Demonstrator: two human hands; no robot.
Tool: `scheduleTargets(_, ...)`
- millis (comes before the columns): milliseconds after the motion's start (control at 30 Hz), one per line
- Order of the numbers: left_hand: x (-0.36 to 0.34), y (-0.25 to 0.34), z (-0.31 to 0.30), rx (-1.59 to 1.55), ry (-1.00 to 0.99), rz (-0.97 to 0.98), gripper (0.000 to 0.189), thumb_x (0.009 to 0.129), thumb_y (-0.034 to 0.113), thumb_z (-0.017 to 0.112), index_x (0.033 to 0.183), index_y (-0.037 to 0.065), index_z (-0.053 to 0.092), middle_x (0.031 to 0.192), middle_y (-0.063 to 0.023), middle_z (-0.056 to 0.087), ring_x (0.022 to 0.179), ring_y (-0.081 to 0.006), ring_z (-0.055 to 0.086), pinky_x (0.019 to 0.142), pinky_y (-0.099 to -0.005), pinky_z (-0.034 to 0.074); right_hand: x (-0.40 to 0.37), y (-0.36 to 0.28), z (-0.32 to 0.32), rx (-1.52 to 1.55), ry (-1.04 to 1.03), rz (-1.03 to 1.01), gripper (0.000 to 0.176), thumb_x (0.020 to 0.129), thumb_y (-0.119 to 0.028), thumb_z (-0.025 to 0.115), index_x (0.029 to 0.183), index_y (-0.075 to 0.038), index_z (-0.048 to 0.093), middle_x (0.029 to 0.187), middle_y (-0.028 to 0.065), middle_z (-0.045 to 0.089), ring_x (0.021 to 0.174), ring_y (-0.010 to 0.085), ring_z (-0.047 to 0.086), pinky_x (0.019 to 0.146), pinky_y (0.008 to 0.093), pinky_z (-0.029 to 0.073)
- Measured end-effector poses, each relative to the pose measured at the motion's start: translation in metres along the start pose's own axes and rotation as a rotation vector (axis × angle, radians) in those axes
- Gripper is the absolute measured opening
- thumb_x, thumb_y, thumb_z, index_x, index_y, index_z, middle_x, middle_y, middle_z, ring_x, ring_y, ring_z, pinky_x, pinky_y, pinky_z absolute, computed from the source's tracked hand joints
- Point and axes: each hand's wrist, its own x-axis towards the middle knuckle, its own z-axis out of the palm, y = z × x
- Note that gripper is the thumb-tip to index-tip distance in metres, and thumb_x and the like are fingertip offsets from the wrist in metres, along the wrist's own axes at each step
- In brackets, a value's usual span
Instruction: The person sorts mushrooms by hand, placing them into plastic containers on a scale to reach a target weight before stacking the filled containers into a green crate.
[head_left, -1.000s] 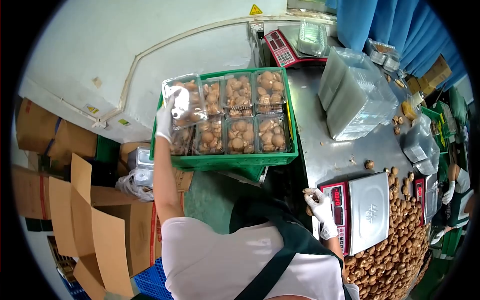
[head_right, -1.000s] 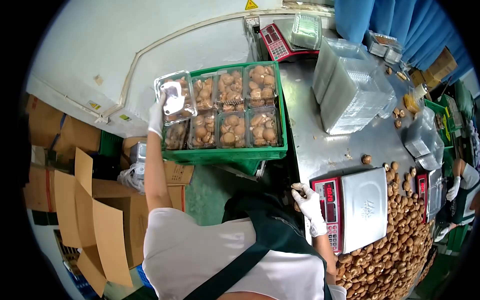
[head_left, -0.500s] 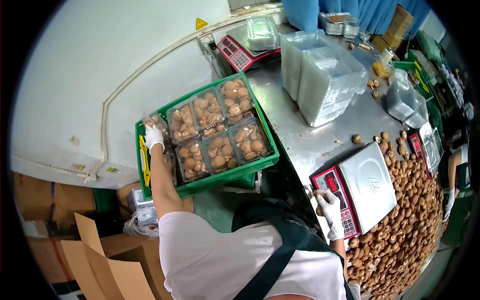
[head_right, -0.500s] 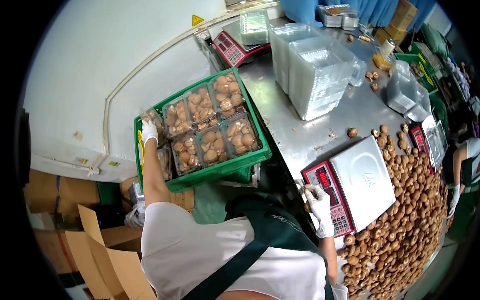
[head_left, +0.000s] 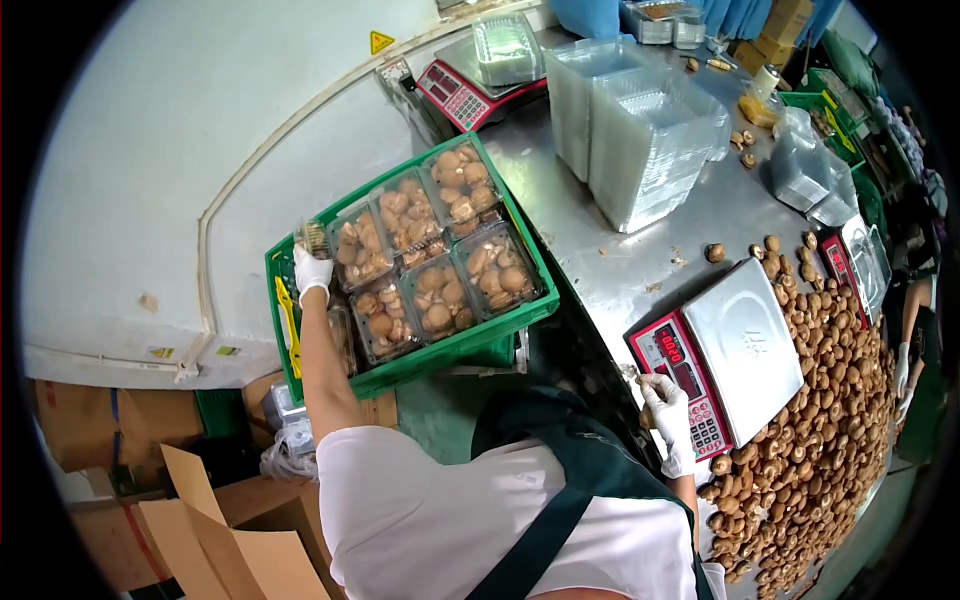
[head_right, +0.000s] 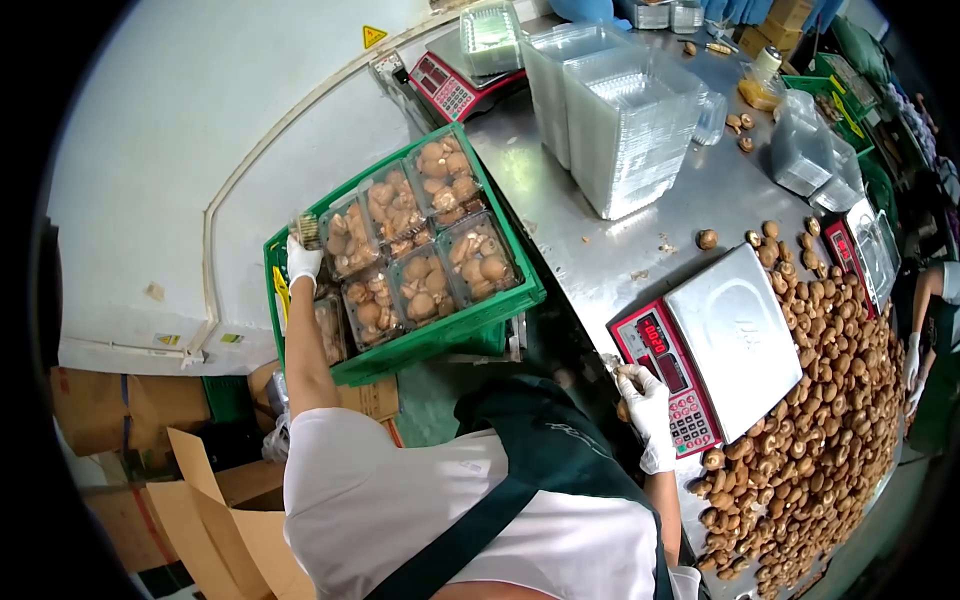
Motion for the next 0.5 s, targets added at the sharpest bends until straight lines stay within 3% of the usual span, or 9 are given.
scheduleTargets(100,-0.006,0.016,-0.007,0.176,-0.015,-0.068,0.076,0.074,0.022,0.06,0.139,0.004,0.025,0.144,-0.0107,0.031,0.122,-0.0371,0.043,0.098,-0.0403,0.041,0.001,-0.009,0.006,0.021,-0.009,-0.003,0.011,0.089,-0.009,0.058,0.095,0.0,0.062,0.064,-0.0011,0.054,0.042,0.0029,0.039,0.039,0.0204,0.028)
scheduleTargets(200,-0.001,0.025,0.01,0.386,-0.009,0.001,0.074,0.076,0.02,0.057,0.141,0.007,0.024,0.147,-0.0082,0.027,0.126,-0.0379,0.038,0.098,-0.042,0.04,0.005,-0.006,0.009,-0.017,0.0,-0.026,0.012,0.089,-0.009,0.058,0.096,0.0,0.062,0.061,-0.0019,0.052,0.042,0.0029,0.039,0.039,0.0206,0.027)
scheduleTargets(267,-0.008,0.024,0.013,0.362,0.038,-0.019,0.078,0.073,0.015,0.06,0.141,0.008,0.023,0.146,-0.0125,0.025,0.126,-0.0384,0.037,0.099,-0.0413,0.039,0.004,-0.008,0.012,-0.008,0.002,-0.027,0.012,0.089,-0.009,0.058,0.096,0.0,0.062,0.058,-0.0023,0.05,0.042,0.0029,0.039,0.039,0.0208,0.027)
scheduleTargets(367,-0.018,0.006,0.012,0.006,0.222,0.007,0.087,0.065,0.01,0.068,0.141,0.008,0.024,0.144,-0.0228,0.022,0.121,-0.0414,0.039,0.1,-0.0415,0.038,0.001,-0.013,0.011,0.004,0.01,-0.012,0.012,0.089,-0.009,0.058,0.097,0.0,0.062,0.058,-0.0018,0.05,0.041,0.0031,0.038,0.038,0.0211,0.027)
scheduleTargets(433,-0.031,0.002,0.005,0.01,0.192,0.014,0.09,0.064,0.015,0.07,0.141,0.009,0.023,0.145,-0.0212,0.022,0.12,-0.0405,0.039,0.099,-0.0421,0.038,0.001,-0.014,0.009,-0.055,0.004,0.083,0.014,0.089,-0.01,0.058,0.098,0.0,0.062,0.08,0.0017,0.063,0.07,0.0052,0.053,0.063,0.0194,0.042)
scheduleTargets(500,-0.043,-0.005,0.001,0.034,0.177,0.074,0.089,0.065,0.018,0.07,0.141,0.009,0.024,0.145,-0.0205,0.022,0.121,-0.0402,0.038,0.099,-0.0425,0.038,0.002,-0.012,0.008,-0.05,-0.006,0.106,0.014,0.089,-0.01,0.059,0.098,0.0,0.062,0.08,0.0019,0.063,0.068,0.0052,0.053,0.061,0.0194,0.042)
